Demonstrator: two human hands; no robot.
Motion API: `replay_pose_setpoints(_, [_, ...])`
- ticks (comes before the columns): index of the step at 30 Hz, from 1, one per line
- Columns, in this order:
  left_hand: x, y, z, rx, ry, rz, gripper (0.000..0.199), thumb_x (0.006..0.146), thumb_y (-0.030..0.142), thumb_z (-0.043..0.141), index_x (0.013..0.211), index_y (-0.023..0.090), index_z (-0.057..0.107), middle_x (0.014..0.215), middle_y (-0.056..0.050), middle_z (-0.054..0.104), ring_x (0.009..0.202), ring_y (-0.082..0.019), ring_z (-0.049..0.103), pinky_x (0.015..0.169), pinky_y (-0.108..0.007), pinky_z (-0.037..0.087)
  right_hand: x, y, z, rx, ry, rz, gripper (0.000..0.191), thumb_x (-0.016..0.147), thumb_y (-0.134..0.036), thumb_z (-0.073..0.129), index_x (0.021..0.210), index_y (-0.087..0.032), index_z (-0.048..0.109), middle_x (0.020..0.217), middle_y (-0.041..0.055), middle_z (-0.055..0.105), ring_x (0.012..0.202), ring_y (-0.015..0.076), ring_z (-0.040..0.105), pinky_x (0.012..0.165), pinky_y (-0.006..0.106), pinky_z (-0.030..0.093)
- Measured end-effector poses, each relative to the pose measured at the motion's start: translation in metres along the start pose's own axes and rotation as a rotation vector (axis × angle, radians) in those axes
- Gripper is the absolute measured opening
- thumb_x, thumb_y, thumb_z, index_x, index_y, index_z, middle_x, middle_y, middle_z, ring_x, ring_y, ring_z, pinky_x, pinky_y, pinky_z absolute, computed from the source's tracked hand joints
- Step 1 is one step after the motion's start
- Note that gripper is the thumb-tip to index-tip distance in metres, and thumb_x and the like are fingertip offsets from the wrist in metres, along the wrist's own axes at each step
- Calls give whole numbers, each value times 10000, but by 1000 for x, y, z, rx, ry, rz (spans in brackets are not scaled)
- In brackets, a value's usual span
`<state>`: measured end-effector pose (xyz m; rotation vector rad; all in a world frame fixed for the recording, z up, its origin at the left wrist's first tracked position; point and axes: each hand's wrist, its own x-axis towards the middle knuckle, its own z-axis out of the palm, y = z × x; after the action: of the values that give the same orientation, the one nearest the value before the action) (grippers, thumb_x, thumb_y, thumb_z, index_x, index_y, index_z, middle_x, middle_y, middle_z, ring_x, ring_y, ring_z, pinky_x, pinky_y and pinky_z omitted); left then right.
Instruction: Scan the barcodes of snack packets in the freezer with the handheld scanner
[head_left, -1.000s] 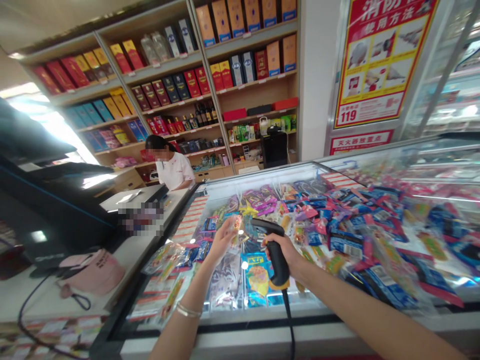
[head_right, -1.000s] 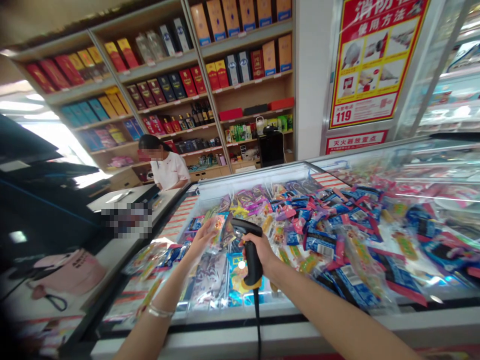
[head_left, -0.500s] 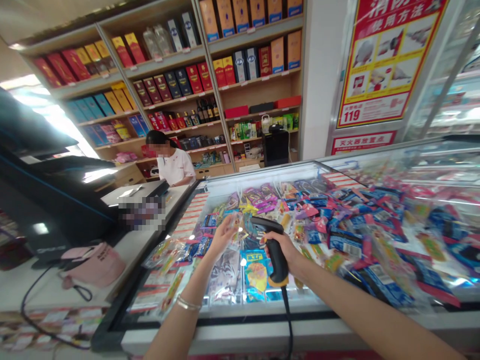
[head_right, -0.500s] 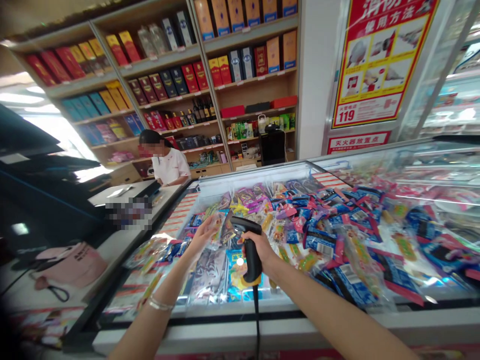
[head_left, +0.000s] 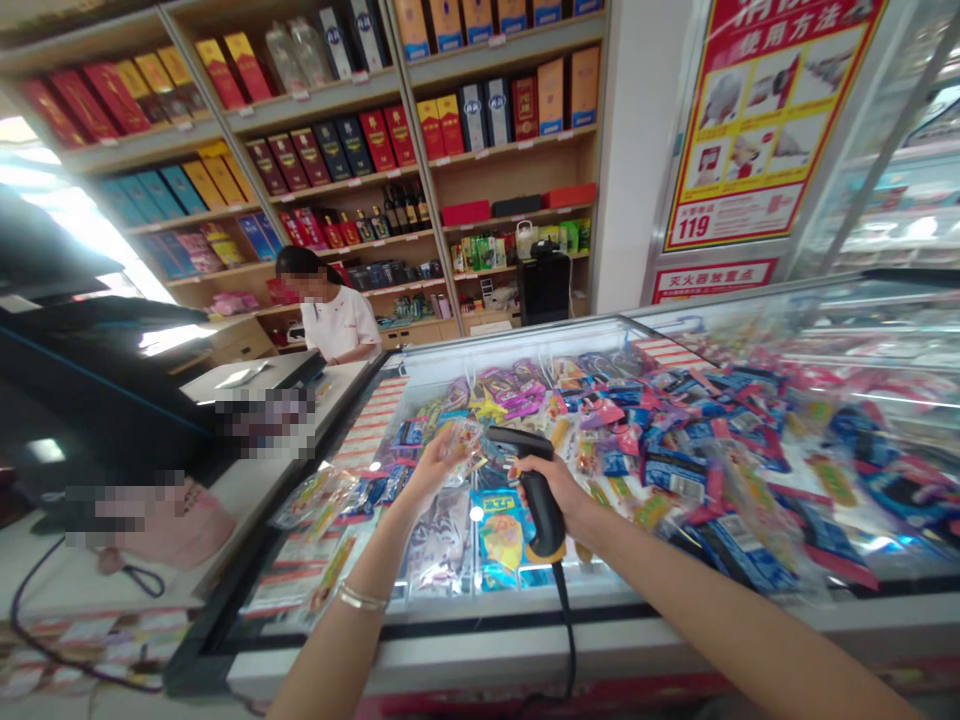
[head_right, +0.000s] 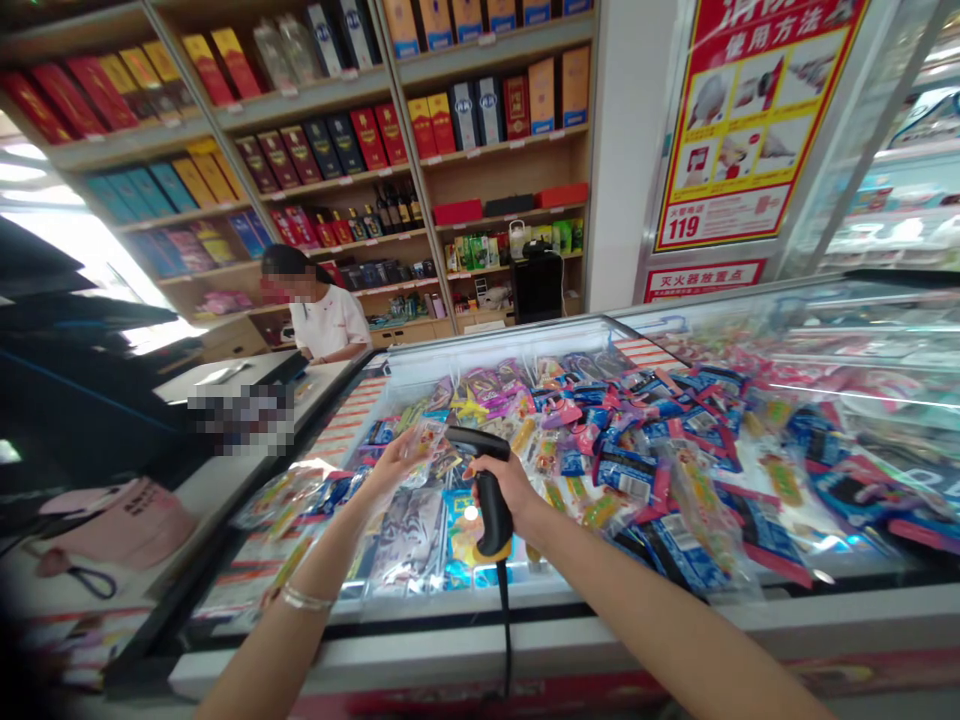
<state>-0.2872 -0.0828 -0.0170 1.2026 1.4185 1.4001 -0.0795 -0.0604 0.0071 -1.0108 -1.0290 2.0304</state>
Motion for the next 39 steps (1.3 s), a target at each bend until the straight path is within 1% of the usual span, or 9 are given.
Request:
replay_pose_setpoints(6, [4,0,-3,26,20,11,589,603,405,787,1109,171,597,1128,-92,664,992,-237,643,821,-331,534,5,5,-3,-37,-59,0,78,666,-215,575,616,-156,576,435,-3,542,357,95,451,372,206,379])
replay_pose_setpoints(11, [-3,4,-17,73,-87,-281,698,665,274,728,1296,227,435,1043,-61,659,729,-158,665,588,-262,543,8,8,-5,-45,-73,-12,93,652,-235,574,611,-152,584,431,3,543,354,107,466,370,219,386])
replay_pose_setpoints(17, [-12,10,-35,25,-197,-297,842,600,162,749,1360,283,408,1207,-91,590,787,-168,672,621,-276,558,6,5,-3,-80,-64,-1,119,672,-235,566,592,-150,590,410,0,526,347,99,454,363,206,377])
replay_pose_setpoints(20, [-11,13,-41,48,-210,-317,837,556,189,792,1319,249,452,1114,-90,625,766,-197,678,622,-329,569,7,6,-3,-77,-67,-17,126,677,-232,571,583,-150,590,412,5,532,351,96,456,363,199,377])
replay_pose_setpoints(22, [-7,13,-45,81,-126,-316,800,511,212,822,1245,205,503,988,-73,651,739,-213,676,593,-347,569,8,7,-4,-67,-62,-21,124,677,-235,574,582,-155,584,409,3,529,350,98,457,364,202,383])
replay_pose_setpoints(25, [2,10,-52,180,105,-251,674,434,240,854,1047,144,591,719,-6,631,621,-182,639,534,-315,547,11,10,-6,-66,-69,-20,109,676,-241,579,605,-158,588,412,-1,529,347,105,460,357,207,383])
replay_pose_setpoints(29, [9,3,-63,320,338,-99,483,448,357,844,821,123,645,510,45,536,494,-132,559,473,-246,472,16,14,-8,-53,-86,-68,107,667,-248,598,613,-156,588,433,1,540,359,107,474,359,207,386])
replay_pose_setpoints(35, [11,3,-61,459,465,197,369,628,462,715,838,161,683,710,-34,684,710,-192,648,606,-256,477,14,12,-5,-28,-57,-81,88,648,-229,600,607,-154,581,507,9,588,382,95,486,372,203,403])
replay_pose_setpoints(39, [11,3,-49,587,458,245,397,706,432,641,1015,183,640,849,-41,700,686,-170,631,667,-280,474,11,10,-4,-49,-51,-68,97,655,-240,596,603,-160,578,454,-3,556,368,96,468,366,203,388])
